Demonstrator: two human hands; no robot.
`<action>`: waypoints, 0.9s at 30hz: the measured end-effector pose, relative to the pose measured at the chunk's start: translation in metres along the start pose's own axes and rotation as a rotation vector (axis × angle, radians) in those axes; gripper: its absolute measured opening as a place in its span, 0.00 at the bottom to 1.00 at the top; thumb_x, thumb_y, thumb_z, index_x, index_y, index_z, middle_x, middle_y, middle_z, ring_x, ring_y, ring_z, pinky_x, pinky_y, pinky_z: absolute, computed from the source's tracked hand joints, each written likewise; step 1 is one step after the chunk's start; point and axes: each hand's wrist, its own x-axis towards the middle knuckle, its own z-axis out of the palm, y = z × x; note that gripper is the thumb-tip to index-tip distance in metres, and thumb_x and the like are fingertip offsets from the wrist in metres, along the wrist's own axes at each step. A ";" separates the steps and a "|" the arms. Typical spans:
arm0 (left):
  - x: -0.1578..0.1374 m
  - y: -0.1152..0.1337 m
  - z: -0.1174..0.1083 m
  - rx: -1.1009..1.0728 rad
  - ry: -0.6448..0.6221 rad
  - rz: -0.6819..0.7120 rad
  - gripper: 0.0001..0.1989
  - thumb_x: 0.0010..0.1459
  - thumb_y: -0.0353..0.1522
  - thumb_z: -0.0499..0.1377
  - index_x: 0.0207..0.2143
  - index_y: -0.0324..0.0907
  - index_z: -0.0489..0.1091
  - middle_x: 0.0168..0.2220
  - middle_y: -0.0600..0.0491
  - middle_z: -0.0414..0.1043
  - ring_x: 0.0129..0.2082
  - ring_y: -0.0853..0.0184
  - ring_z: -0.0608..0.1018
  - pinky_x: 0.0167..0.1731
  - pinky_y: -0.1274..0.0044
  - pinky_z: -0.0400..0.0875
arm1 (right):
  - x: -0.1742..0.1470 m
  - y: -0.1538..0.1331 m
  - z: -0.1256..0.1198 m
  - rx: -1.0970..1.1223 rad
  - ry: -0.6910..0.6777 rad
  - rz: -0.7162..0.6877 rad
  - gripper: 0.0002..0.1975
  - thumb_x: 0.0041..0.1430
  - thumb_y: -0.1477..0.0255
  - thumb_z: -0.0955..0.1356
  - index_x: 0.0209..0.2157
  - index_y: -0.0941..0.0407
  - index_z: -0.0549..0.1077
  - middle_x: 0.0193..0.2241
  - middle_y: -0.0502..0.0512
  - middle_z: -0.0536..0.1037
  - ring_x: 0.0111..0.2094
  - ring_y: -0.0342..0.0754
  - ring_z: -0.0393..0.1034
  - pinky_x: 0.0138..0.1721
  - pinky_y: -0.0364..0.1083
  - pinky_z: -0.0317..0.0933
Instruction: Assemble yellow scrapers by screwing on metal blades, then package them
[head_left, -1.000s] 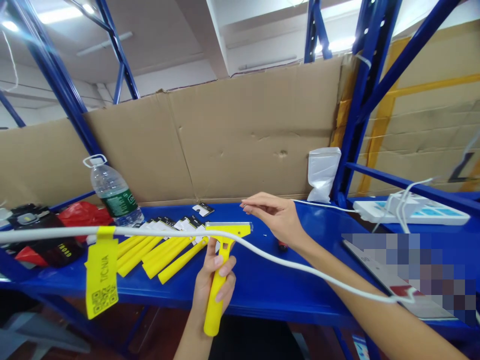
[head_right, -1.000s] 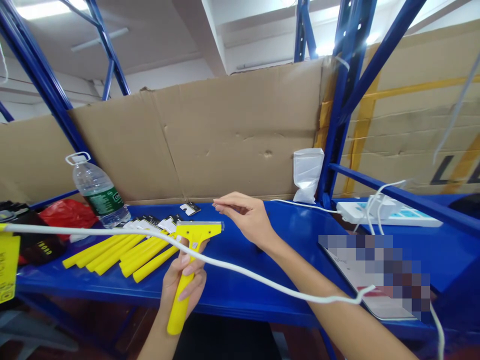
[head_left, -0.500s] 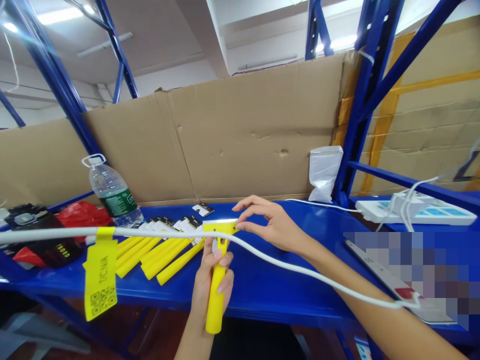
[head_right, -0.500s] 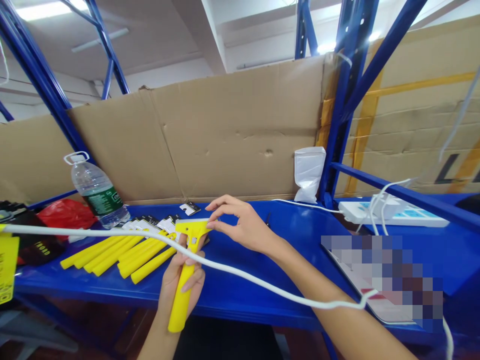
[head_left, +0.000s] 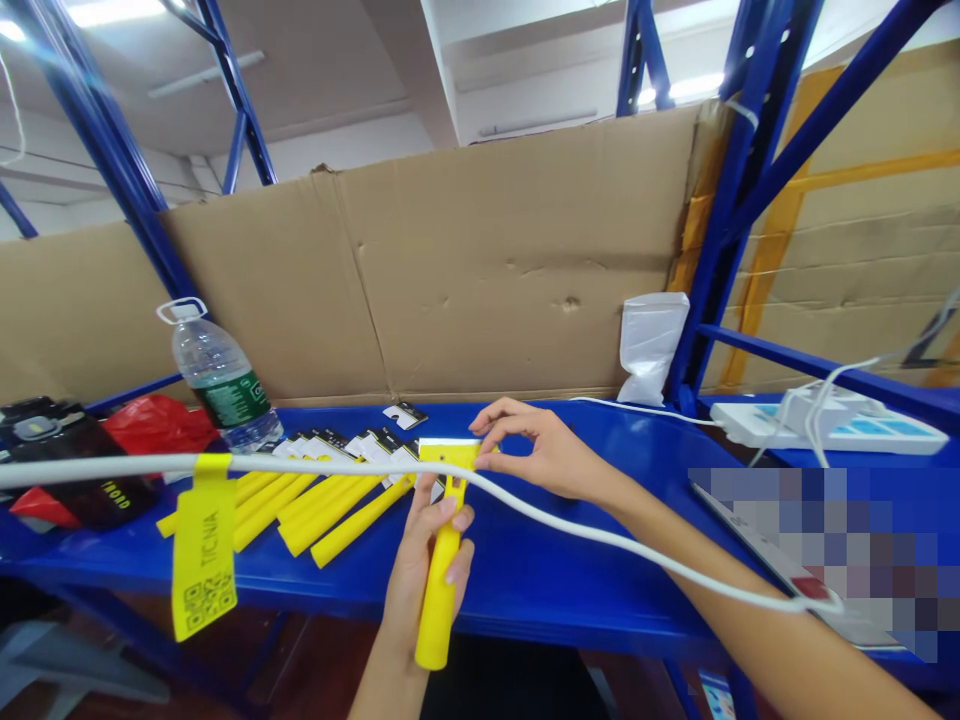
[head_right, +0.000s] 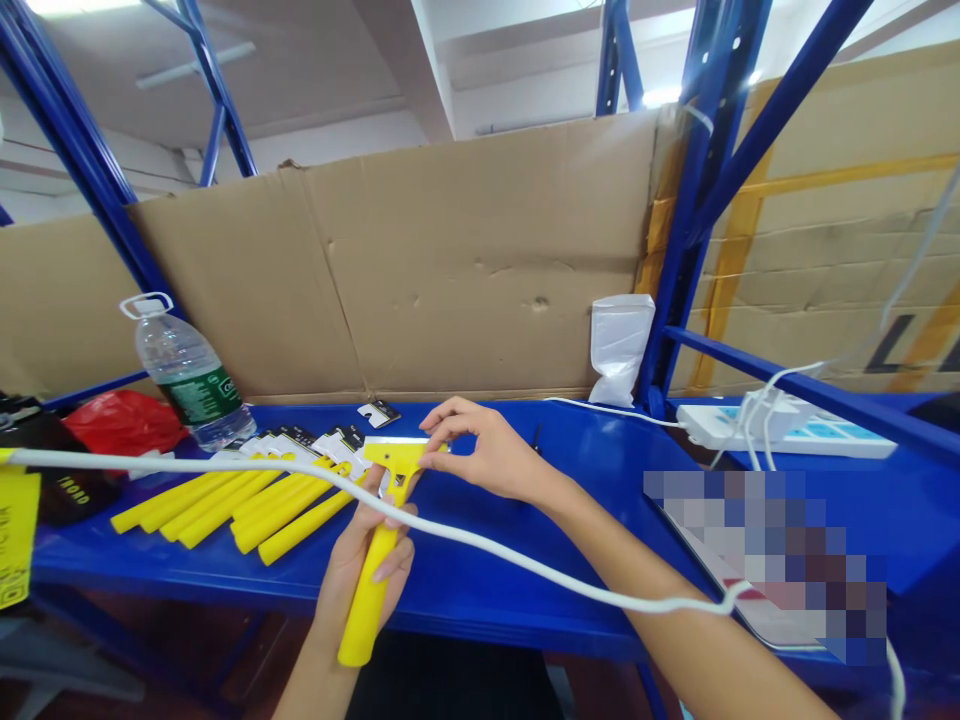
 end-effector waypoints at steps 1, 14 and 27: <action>0.000 0.000 0.001 0.000 0.009 -0.003 0.33 0.63 0.23 0.69 0.66 0.56 0.67 0.57 0.50 0.74 0.31 0.77 0.77 0.14 0.93 0.62 | 0.000 0.001 0.000 0.023 -0.006 0.024 0.14 0.62 0.55 0.82 0.35 0.50 0.88 0.51 0.57 0.84 0.52 0.55 0.81 0.56 0.56 0.71; 0.000 0.001 0.005 0.024 0.041 -0.028 0.41 0.61 0.22 0.69 0.71 0.58 0.64 0.63 0.46 0.74 0.29 0.76 0.76 0.14 0.90 0.67 | 0.003 0.015 0.005 0.392 -0.026 0.345 0.27 0.43 0.59 0.89 0.42 0.53 0.83 0.40 0.52 0.87 0.40 0.48 0.82 0.46 0.48 0.75; 0.002 -0.001 0.004 0.055 0.035 -0.025 0.36 0.60 0.24 0.71 0.67 0.55 0.68 0.60 0.47 0.74 0.30 0.77 0.76 0.15 0.90 0.65 | 0.001 0.008 0.005 0.479 -0.055 0.451 0.24 0.44 0.60 0.89 0.39 0.54 0.84 0.38 0.51 0.88 0.39 0.46 0.81 0.46 0.46 0.73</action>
